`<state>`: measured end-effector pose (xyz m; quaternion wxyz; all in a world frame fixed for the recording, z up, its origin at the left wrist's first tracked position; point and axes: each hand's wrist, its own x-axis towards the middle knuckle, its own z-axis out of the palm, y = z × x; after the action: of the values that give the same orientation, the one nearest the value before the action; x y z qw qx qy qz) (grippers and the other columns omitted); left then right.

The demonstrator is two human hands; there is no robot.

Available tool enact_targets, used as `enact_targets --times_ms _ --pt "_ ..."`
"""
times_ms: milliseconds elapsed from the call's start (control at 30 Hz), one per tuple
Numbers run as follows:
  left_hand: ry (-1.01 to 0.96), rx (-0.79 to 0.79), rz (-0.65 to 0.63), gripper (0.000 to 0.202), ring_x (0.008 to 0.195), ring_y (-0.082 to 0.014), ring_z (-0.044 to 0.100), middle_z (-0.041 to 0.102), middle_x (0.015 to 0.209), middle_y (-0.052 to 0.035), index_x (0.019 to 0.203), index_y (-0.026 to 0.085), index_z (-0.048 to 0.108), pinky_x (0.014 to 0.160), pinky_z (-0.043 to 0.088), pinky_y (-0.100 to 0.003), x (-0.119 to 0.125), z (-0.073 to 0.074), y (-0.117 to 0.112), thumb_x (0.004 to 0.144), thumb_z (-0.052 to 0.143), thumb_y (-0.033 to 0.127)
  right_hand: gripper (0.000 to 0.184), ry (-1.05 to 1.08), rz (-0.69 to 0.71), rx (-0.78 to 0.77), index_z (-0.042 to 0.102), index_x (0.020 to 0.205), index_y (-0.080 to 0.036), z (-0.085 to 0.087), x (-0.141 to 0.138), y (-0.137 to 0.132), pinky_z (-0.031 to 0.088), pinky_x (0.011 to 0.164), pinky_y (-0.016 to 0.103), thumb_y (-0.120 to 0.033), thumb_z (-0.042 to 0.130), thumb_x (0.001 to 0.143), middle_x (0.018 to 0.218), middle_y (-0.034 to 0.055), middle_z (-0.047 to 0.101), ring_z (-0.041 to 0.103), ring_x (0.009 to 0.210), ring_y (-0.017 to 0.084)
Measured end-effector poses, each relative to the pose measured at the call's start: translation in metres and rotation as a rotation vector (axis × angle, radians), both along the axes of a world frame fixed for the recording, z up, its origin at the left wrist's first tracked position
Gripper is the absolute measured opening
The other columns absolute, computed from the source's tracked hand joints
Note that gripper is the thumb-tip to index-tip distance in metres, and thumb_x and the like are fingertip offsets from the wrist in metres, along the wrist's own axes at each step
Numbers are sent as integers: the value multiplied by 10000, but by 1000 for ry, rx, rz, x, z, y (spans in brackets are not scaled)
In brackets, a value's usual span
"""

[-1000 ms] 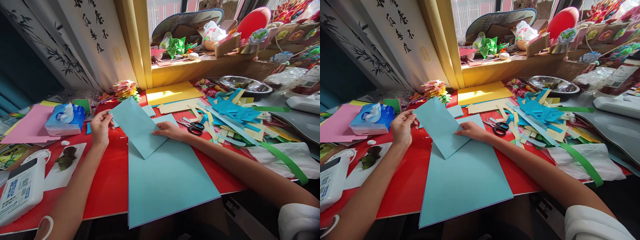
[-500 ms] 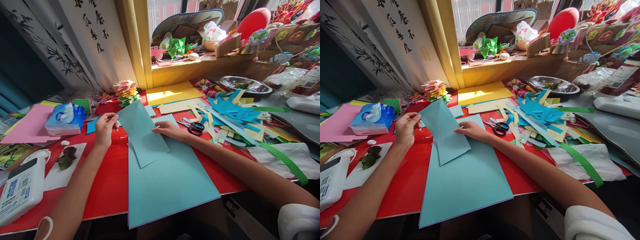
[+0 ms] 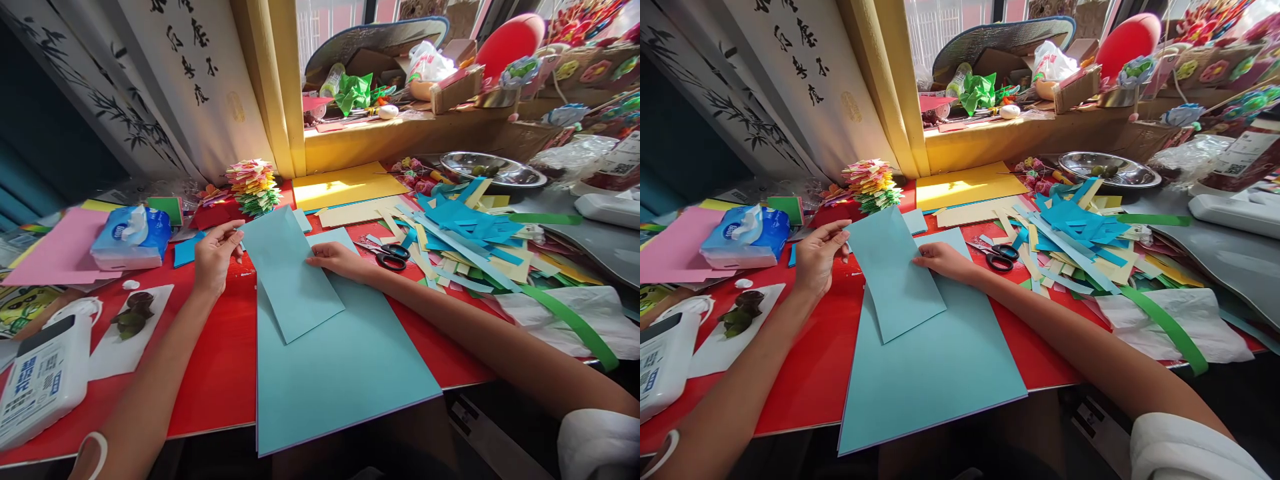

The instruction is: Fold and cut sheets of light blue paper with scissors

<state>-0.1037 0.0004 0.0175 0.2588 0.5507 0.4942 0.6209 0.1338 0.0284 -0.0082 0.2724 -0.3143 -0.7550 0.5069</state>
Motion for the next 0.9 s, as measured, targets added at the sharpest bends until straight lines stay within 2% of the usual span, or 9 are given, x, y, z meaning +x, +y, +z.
enact_targets --times_ms 400,500,633,733,800,900 --pt "99 18 27 248 494 -71 459 488 610 25 945 175 643 396 384 -187 0 -1 -1 718 596 265 399 18 16 -26 311 592 -192 -3 -2 2 292 509 222 -495 538 719 575 -55 310 339 535 80" --pt "41 22 24 266 499 -69 462 495 657 21 956 178 626 388 372 -187 2 -2 -1 704 613 260 390 18 -4 -26 332 589 -189 -4 -2 1 283 495 221 -492 545 712 562 -54 335 347 525 80" --pt "-186 -143 -9 296 457 -41 398 451 641 41 937 188 609 347 270 -159 10 -5 -4 664 651 295 306 74 -79 -21 454 636 -177 -5 -2 1 304 491 222 -459 535 721 586 -38 431 399 539 93" --pt "-130 -331 -93 252 432 -38 348 451 588 42 811 160 630 344 223 -168 22 -9 -9 638 670 338 281 156 -156 -27 523 689 -172 -5 -2 1 346 507 226 -451 529 722 635 -19 501 457 581 112" --pt "-62 -389 -137 266 469 -48 400 553 684 9 803 154 638 378 274 -179 31 -12 -13 645 662 367 273 211 -193 -25 547 717 -172 -6 -2 2 370 525 228 -443 529 725 666 -12 533 490 617 124" --pt "-80 -367 -151 393 650 -102 544 619 920 -30 1024 195 589 538 421 -207 43 -16 -20 677 633 375 263 305 -235 -21 554 726 -169 -8 -3 3 392 553 229 -429 520 738 677 -9 545 506 641 126"
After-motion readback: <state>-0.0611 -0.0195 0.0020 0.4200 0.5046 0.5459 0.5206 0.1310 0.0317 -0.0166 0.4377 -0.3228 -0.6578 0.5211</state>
